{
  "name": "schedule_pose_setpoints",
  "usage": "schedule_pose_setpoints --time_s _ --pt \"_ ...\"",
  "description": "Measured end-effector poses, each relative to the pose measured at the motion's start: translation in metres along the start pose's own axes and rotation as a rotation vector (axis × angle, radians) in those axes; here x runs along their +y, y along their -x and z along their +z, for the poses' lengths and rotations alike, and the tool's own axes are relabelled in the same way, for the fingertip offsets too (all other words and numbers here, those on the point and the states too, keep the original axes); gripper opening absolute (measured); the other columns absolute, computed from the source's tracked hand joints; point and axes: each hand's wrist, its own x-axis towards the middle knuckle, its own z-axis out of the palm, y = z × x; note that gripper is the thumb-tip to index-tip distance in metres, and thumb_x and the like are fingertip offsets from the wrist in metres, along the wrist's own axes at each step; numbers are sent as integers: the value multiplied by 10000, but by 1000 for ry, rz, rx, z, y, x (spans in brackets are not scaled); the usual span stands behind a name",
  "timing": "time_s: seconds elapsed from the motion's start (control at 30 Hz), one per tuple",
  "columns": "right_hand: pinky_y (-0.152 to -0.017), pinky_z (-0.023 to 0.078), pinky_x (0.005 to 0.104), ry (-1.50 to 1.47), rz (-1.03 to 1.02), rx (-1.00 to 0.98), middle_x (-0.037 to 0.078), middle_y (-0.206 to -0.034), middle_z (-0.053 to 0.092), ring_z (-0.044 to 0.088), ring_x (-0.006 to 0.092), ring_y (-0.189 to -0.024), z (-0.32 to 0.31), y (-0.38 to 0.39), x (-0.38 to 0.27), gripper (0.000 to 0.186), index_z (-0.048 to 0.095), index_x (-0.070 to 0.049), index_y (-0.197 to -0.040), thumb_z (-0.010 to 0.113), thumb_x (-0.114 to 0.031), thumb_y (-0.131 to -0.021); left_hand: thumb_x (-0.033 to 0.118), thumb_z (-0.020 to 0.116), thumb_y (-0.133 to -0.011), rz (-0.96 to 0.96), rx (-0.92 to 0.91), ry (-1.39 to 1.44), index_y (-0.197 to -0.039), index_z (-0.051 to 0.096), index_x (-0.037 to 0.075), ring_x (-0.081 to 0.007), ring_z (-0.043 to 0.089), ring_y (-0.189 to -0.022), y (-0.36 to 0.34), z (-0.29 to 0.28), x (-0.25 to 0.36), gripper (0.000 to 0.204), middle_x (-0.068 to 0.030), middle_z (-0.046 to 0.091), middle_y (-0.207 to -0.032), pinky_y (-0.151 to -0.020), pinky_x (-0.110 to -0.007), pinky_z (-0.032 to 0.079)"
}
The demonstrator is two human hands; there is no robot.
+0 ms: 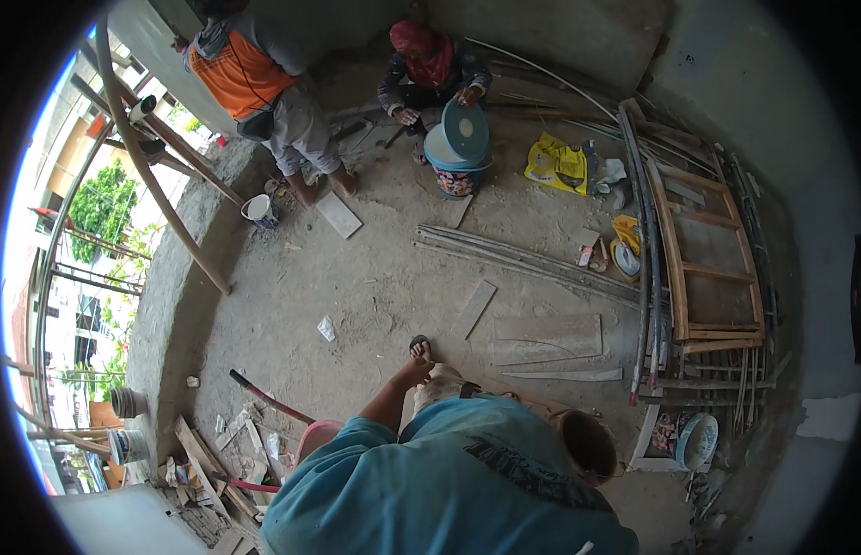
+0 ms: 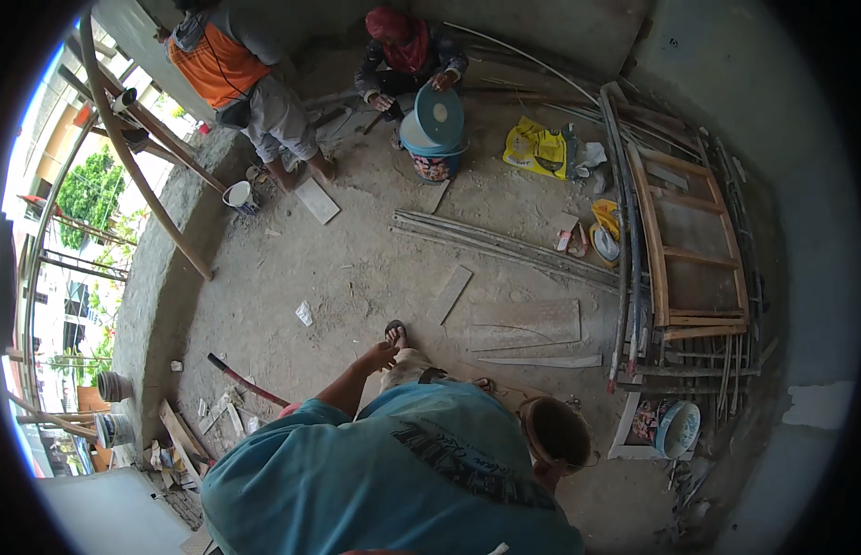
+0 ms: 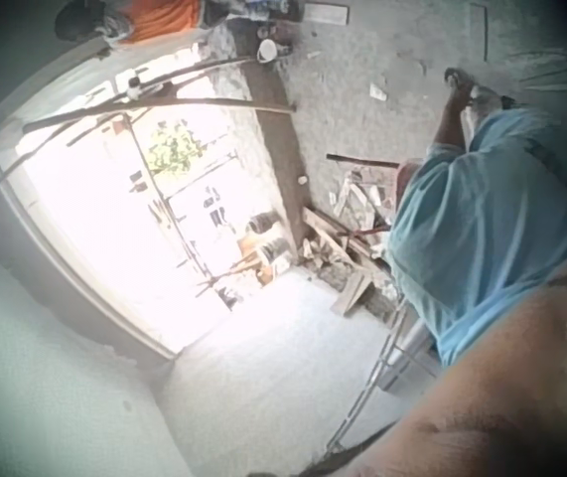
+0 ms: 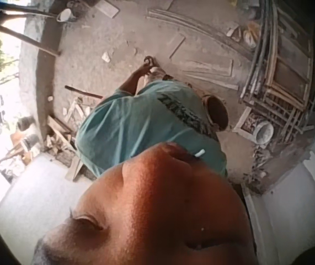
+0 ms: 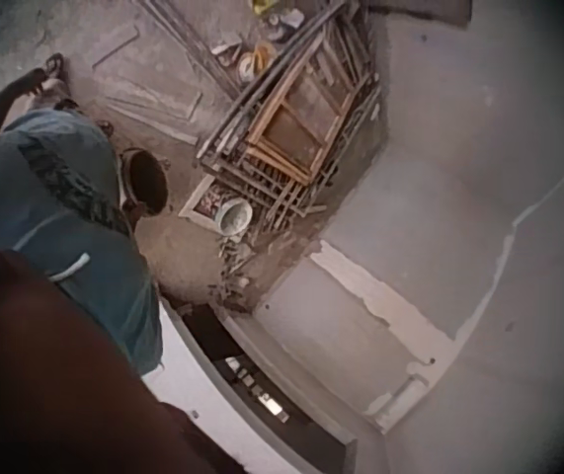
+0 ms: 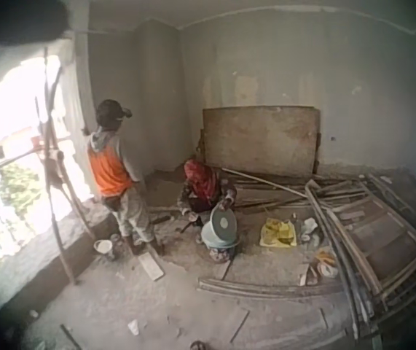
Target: The person spreads and smooths cement over a floor surface using a trowel, then stands up, picks up a bucket, and walks across the room.
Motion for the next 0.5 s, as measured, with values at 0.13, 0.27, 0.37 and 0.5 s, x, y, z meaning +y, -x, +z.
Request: schedule_pose_setpoints --time_s 0.13,0.27,0.37,0.5 --pt "-663 398 299 597 -570 291 23 -740 517 469 137 -692 34 3 101 537 563 -101 -1053 506 -609 -889 447 542 -913 -127 120 -79 -1083 584 45 -243 660 -711 9 -46 -15 438 -142 679 -918 -574 -390 511" --pt "-647 365 313 514 119 -433 46 -728 511 456 155 -687 33 26 81 716 533 -25 -1150 366 -680 -914 460 531 -922 -249 183 46 -1140 555 68 -265 670 -795 41 -105 -40 449 -139 668 -976 -689 -431 527" --pt "-649 367 313 695 -39 -474 54 -726 508 456 168 -671 40 21 111 770 495 2 -1183 319 -698 -915 364 521 -947 -286 265 213 -1182 502 37 -238 663 -658 53 -148 -42 403 -168 677 -961 -576 -382 537" --pt "-623 368 299 762 -507 390 41 -701 500 454 156 -639 85 26 182 755 466 2 -1216 311 -679 -931 282 501 -963 -164 361 127 -1112 531 6 -168 528 -418 49 -211 -47 315 -167 694 -781 -356 -303 397"
